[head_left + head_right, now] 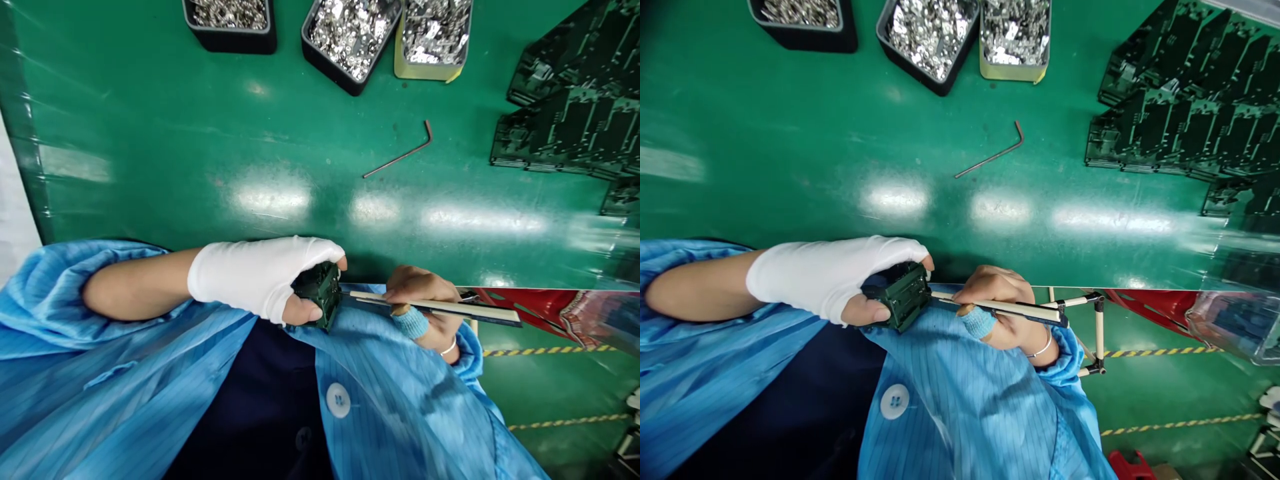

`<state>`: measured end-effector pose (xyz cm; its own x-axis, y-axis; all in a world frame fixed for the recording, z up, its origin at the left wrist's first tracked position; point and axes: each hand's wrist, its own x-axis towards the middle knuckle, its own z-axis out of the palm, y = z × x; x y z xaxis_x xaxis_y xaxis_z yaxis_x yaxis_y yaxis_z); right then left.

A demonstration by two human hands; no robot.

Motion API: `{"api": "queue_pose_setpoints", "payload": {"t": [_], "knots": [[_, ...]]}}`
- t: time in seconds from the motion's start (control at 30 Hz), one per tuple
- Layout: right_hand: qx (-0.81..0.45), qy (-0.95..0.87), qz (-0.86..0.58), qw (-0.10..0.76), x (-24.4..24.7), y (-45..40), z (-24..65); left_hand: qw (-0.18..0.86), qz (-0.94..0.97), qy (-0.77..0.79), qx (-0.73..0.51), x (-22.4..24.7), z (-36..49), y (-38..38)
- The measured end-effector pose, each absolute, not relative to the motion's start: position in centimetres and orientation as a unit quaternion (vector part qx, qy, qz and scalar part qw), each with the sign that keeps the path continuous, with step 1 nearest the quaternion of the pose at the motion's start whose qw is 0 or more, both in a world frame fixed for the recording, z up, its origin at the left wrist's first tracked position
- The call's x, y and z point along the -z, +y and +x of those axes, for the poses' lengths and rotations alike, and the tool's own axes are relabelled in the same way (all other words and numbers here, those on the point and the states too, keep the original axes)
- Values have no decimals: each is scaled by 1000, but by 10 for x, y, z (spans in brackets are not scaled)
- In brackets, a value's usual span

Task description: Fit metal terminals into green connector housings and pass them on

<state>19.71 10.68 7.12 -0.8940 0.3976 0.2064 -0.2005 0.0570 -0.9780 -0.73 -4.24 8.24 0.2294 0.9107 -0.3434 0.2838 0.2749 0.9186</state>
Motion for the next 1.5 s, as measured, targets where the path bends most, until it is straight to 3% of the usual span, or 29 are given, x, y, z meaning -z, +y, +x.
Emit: {"api": "queue_pose_setpoints", "payload": {"t": [0.2,0.83,1.13,1.5], "knots": [[-719,-662,-91,193,-69,106,198,589,545,538,-259,-84,-6,-41],[-720,-629,-173,235,-53,86,215,603,541,530,-249,-87,-6,-40],[-715,-584,-213,320,-45,86,221,607,542,528,-241,-87,-6,-38],[-663,-694,-92,264,-59,93,218,605,540,538,-231,-88,-6,-39]]}}
